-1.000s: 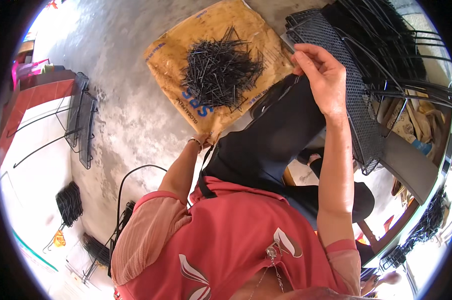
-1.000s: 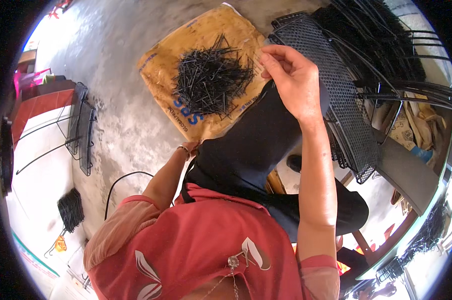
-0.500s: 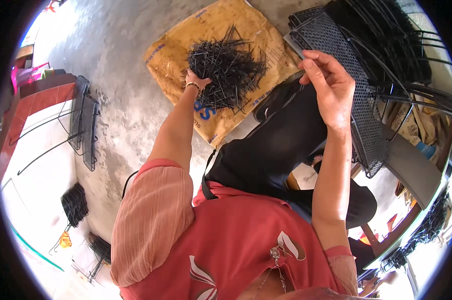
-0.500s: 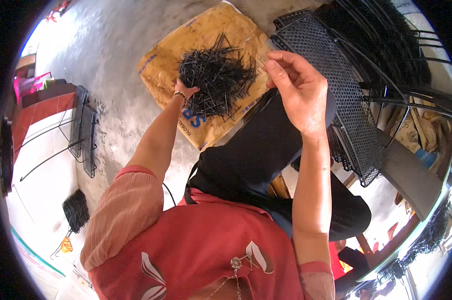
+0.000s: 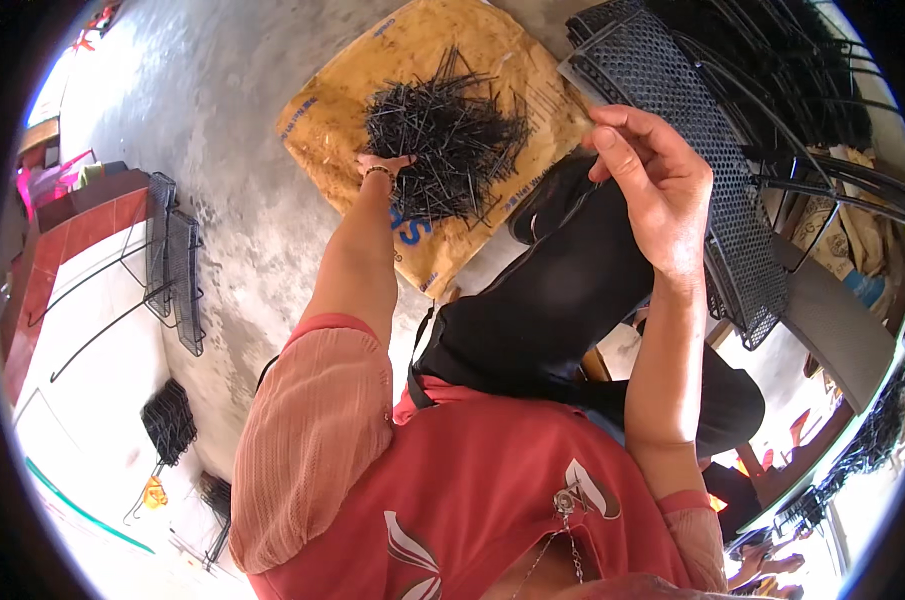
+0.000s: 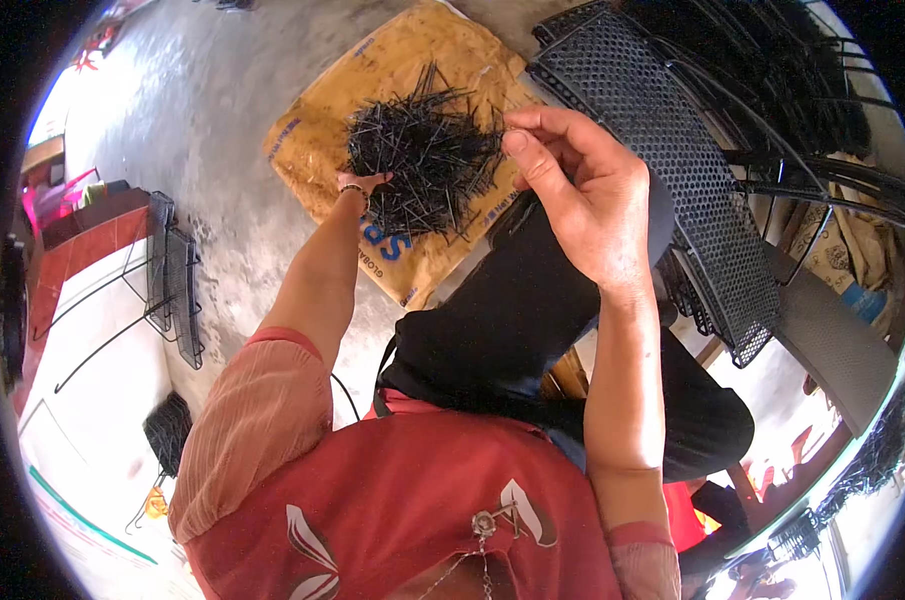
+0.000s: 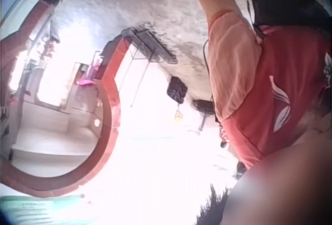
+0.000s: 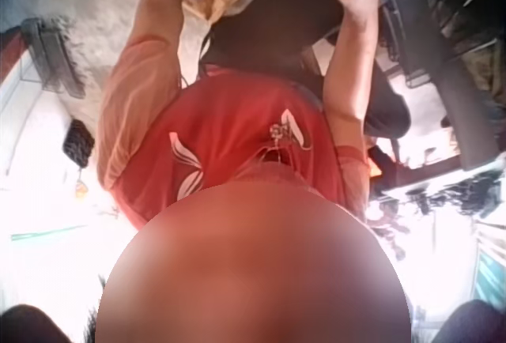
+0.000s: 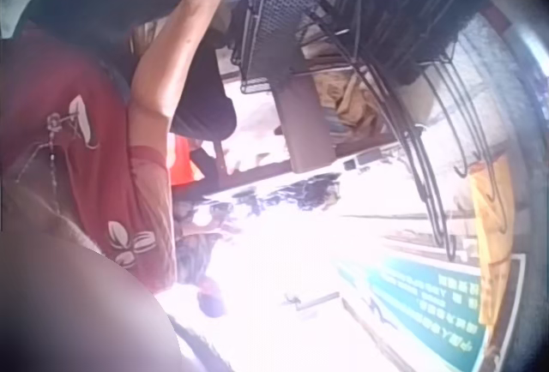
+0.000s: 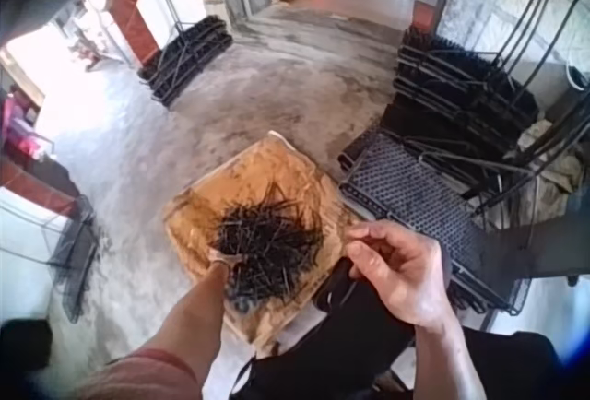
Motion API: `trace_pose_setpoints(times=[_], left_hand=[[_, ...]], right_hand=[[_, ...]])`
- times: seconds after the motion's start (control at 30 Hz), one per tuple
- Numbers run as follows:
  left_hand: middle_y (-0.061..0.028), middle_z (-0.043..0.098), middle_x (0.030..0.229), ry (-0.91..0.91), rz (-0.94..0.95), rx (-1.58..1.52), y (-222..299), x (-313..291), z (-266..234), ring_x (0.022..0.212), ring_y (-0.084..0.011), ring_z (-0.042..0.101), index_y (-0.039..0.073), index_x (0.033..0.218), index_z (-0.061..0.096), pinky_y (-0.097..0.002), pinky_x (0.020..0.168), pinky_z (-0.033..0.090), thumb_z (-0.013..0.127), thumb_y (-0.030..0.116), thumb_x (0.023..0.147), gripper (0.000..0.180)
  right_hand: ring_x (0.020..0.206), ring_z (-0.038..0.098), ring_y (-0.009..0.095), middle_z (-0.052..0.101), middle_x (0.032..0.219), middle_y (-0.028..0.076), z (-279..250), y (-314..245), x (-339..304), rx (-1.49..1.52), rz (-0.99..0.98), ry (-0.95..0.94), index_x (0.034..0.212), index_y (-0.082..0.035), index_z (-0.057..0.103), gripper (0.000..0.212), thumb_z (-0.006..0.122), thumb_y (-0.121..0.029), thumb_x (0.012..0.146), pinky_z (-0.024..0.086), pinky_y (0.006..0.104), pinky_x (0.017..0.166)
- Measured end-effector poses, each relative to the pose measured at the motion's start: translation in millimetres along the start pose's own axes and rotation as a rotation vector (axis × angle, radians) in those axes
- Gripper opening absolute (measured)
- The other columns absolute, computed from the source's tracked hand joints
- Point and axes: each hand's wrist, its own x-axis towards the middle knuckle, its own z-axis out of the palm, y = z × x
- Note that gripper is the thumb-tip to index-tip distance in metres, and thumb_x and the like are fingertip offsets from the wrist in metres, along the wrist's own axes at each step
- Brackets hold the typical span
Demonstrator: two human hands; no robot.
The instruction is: Assembling a curved metal mesh component by inserting black wire ties into pre-drilled holes.
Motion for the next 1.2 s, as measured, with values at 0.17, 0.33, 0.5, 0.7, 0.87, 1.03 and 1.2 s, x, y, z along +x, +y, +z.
trace_pose_setpoints(times=[0.17, 0.33, 0.5, 0.7, 0.87, 1.03, 1.2], left_hand=[[-0.0192, 0.039, 0.131, -0.139, 0.082, -0.100, -25, 46, -13, 0.119, -0.0255, 0.043, -0.006, 0.131, 0.022, -0.0356, 0.095, 0.042, 0.085, 0.032, 0.054, 0.106], [-0.0188, 0.048, 0.122, -0.096, 0.469, -0.369, -13, 0, -11, 0.111, -0.0272, 0.049, -0.005, 0.127, 0.031, -0.0355, 0.092, 0.044, 0.089, 0.028, 0.046, 0.105], [-0.0186, 0.041, 0.129, 0.081, 0.307, -0.079, -31, 14, -13, 0.119, -0.0316, 0.041, 0.001, 0.133, 0.024, -0.0401, 0.096, 0.040, 0.086, 0.041, 0.047, 0.113], [-0.0171, 0.025, 0.140, 0.024, 0.065, 0.097, 2, -27, -17, 0.127, -0.0320, 0.030, 0.003, 0.135, 0.022, -0.0416, 0.101, 0.036, 0.081, 0.051, 0.051, 0.114], [-0.0178, 0.027, 0.138, 0.048, 0.234, 0.142, -8, -27, -14, 0.126, -0.0334, 0.031, 0.004, 0.134, 0.025, -0.0443, 0.100, 0.036, 0.081, 0.050, 0.052, 0.110], [-0.0176, 0.033, 0.132, 0.186, 0.278, 0.275, -3, -55, -2, 0.122, -0.0322, 0.036, 0.008, 0.131, 0.032, -0.0423, 0.098, 0.037, 0.080, 0.051, 0.053, 0.102], [-0.0161, 0.030, 0.136, 0.113, 0.170, 0.235, -2, -33, -1, 0.125, -0.0289, 0.033, 0.004, 0.131, 0.030, -0.0432, 0.100, 0.034, 0.079, 0.053, 0.053, 0.104]], right_hand=[[0.065, 0.056, 0.010, 0.064, 0.082, 0.008, 8, 2, 1, 0.031, -0.043, -0.046, 0.102, 0.002, 0.060, 0.020, 0.059, -0.007, 0.085, 0.047, 0.0208, 0.061], [0.066, 0.057, 0.010, 0.064, 0.082, 0.009, 8, 1, -1, 0.062, -0.078, -0.033, 0.102, 0.002, 0.060, 0.020, 0.060, -0.006, 0.084, 0.047, 0.0204, 0.061], [0.066, 0.057, 0.010, 0.064, 0.083, 0.009, 13, -1, 0, 0.041, -0.058, -0.039, 0.102, 0.002, 0.061, 0.020, 0.060, -0.007, 0.084, 0.047, 0.0205, 0.060], [0.066, 0.056, 0.010, 0.064, 0.083, 0.009, 10, -3, 2, 0.019, -0.041, -0.027, 0.102, 0.002, 0.061, 0.020, 0.060, -0.007, 0.084, 0.047, 0.0208, 0.060], [0.066, 0.057, 0.011, 0.064, 0.083, 0.010, 15, -2, 3, 0.032, -0.062, -0.054, 0.103, 0.002, 0.061, 0.020, 0.060, -0.007, 0.084, 0.047, 0.0208, 0.060], [0.066, 0.057, 0.011, 0.064, 0.083, 0.010, 15, 0, 2, 0.030, -0.087, -0.049, 0.103, 0.002, 0.061, 0.021, 0.060, -0.007, 0.084, 0.047, 0.0208, 0.060], [0.065, 0.056, 0.010, 0.064, 0.082, 0.009, 17, -3, 2, 0.029, -0.056, -0.052, 0.102, 0.002, 0.061, 0.020, 0.060, -0.007, 0.084, 0.047, 0.0207, 0.059]])
